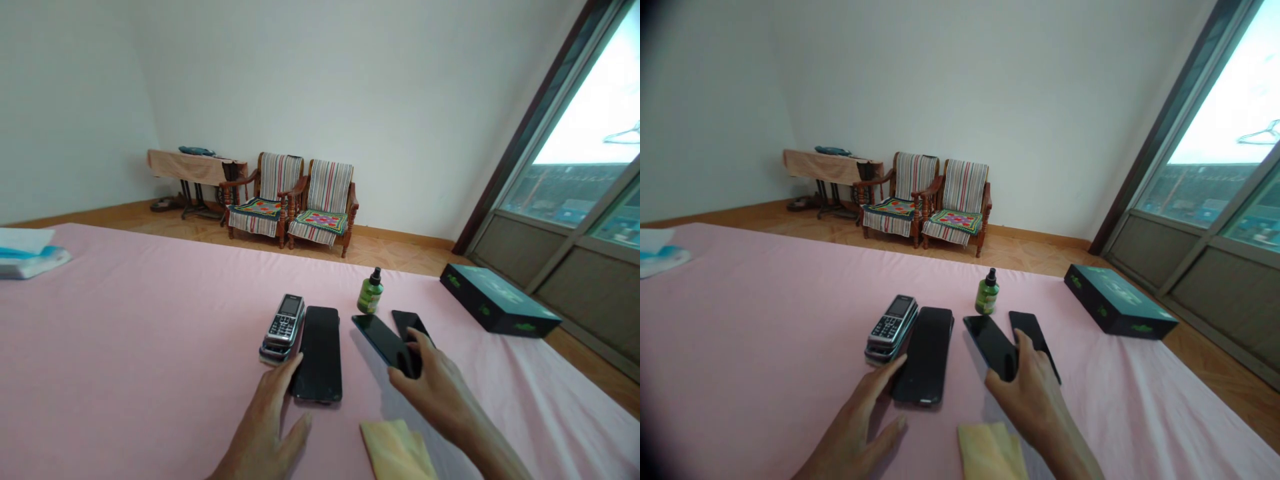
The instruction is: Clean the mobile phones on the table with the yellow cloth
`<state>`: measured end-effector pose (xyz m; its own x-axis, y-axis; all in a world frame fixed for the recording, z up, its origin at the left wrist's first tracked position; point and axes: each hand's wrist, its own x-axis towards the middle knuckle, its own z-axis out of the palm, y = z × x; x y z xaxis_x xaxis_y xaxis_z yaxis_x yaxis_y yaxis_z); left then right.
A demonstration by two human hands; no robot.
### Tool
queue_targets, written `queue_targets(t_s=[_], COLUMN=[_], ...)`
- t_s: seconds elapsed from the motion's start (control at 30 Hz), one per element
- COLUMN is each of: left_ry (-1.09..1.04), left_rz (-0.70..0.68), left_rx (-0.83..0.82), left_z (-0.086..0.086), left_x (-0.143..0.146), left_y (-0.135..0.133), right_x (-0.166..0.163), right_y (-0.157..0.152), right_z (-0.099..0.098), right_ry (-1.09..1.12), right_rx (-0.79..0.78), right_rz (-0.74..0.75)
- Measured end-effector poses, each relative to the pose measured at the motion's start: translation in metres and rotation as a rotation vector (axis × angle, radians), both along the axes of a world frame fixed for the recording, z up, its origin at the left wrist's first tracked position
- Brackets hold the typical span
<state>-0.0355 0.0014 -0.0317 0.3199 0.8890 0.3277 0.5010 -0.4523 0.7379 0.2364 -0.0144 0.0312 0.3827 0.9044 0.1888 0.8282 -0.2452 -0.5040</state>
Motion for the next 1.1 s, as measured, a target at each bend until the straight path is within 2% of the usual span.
queue_targets(t_s=[0.1,0.23,0.37,0.67,0.87,1.1], left_ry=[-0.004,-0.020,-0.054,-0.026,-0.033,-0.031], left_rz=[-0.021,-0.058,-0.066,-0.052,-0.062,-0.084], left_rx=[0.010,0.024,0.047,0.068,0.070,0.091], left_z=[-0.001,-0.003,-0.005,-0.006,-0.006,-0.009], left_x=[0.000,-0.001,-0.002,-0.002,0.000,-0.004], left_y=[0.000,0.000,0.000,0.002,-0.001,0.002], right_x=[-0.037,-0.079,-0.102,-0.109,-0.113,-0.122], right_y=[0.008,0.027,0.038,0.030,0.026,0.016], right_z=[0.004,0.008,0.006,-0.012,-0.011,-0.012], right_ry=[0.133,0.100,0.021,-0.076,-0.113,-0.046], right_rx=[0.034,0.043,0.082,0.086,0.085,0.125], right_rz=[0.148,0.164,0.163,0.175,0.184,0.245])
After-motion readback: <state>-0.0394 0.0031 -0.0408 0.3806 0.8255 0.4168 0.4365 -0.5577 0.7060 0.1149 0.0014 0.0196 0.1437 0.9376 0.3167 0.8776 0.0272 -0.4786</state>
